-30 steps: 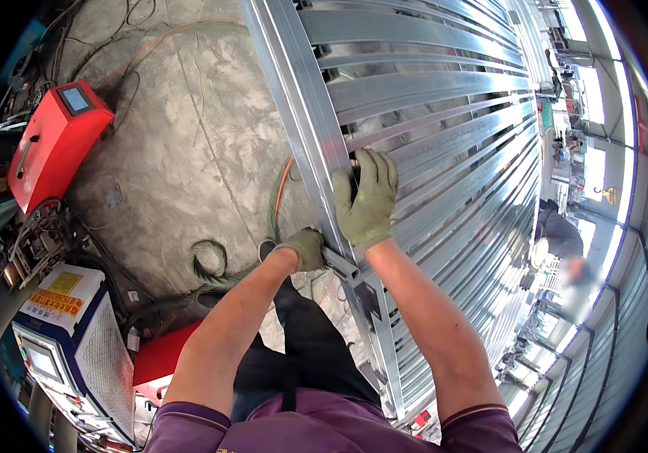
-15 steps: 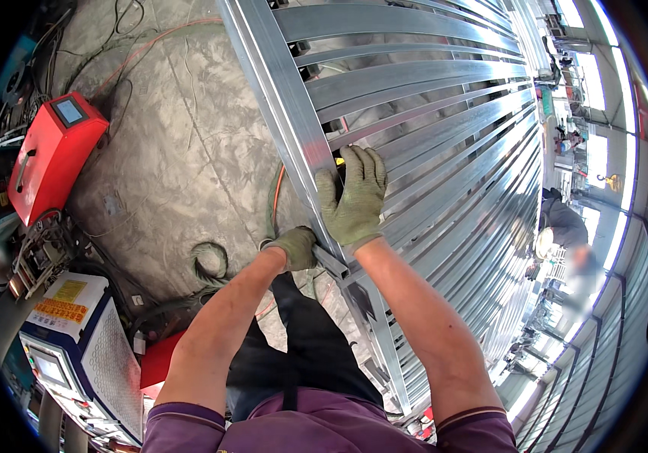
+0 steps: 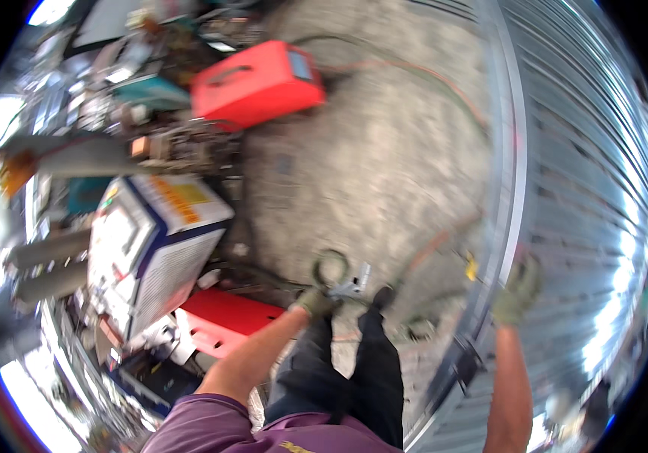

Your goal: The person welds multiple joints on a large metal frame using a handheld welding torch. They move along the frame, applying welds at various intersection points, then reposition the frame and continue welding additional sections.

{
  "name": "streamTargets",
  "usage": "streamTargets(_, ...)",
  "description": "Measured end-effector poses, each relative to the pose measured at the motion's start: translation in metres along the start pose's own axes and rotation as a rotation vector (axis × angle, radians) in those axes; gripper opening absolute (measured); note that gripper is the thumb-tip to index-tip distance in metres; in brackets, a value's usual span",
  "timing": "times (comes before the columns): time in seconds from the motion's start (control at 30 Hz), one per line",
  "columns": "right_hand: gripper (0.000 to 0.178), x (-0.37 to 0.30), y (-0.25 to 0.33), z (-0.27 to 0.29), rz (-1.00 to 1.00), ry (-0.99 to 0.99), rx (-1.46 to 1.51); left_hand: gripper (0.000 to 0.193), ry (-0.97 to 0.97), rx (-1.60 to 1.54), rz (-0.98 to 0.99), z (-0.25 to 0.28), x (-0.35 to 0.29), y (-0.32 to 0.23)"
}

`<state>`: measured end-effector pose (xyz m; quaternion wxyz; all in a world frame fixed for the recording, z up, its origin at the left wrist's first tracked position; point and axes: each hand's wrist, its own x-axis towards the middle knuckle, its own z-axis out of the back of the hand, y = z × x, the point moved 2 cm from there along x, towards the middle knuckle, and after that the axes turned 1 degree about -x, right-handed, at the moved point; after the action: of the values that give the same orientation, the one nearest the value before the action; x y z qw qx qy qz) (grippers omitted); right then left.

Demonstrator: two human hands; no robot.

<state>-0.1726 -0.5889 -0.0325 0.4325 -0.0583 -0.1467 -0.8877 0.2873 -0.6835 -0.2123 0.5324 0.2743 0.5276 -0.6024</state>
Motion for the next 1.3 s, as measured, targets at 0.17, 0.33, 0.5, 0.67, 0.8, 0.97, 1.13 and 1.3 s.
streamTargets(0.17, 0.050, 0.005, -0.014, -0.009, 0.002, 0.046, -0.042, 0.052, -0.078, -0.991, 0.221, -0.042, -0.077, 0.116)
streamTargets(0.33, 0.051, 0.001, -0.023, -0.023, -0.058, 0.126, 0.026, 0.051, -0.339, -1.269, 0.322, -0.005, -0.161, 0.181)
streamTargets(0.5, 0.035, 0.005, -0.103, -0.027, 0.532, 0.141, -0.302, 0.037, -0.386, -1.207, 0.367, -0.010, -0.204, 0.263)
streamTargets(0.67, 0.058, 0.000, 0.013, 0.044, -0.122, 0.224, -0.032, 0.043, -0.486, -1.223, 0.349, -0.054, -0.247, 0.280)
streamTargets(0.8, 0.068, -0.067, 0.036, 0.123, -0.344, 0.404, 0.142, 0.042, -0.441, -1.265, 0.337, -0.082, -0.265, 0.303)
streamTargets(0.97, 0.077, -0.148, 0.029, 0.157, -0.431, 0.833, -0.238, 0.043, -0.389, -1.241, 0.346, -0.105, -0.278, 0.302)
streamTargets(1.13, 0.079, -0.154, 0.026, 0.135, -0.247, 1.045, -0.335, 0.040, -0.432, -1.163, 0.285, -0.115, -0.279, 0.310)
streamTargets(1.3, 0.074, -0.176, -0.001, 0.116, -0.181, 1.024, -0.257, 0.037, -0.539, -1.150, 0.270, -0.111, -0.302, 0.287)
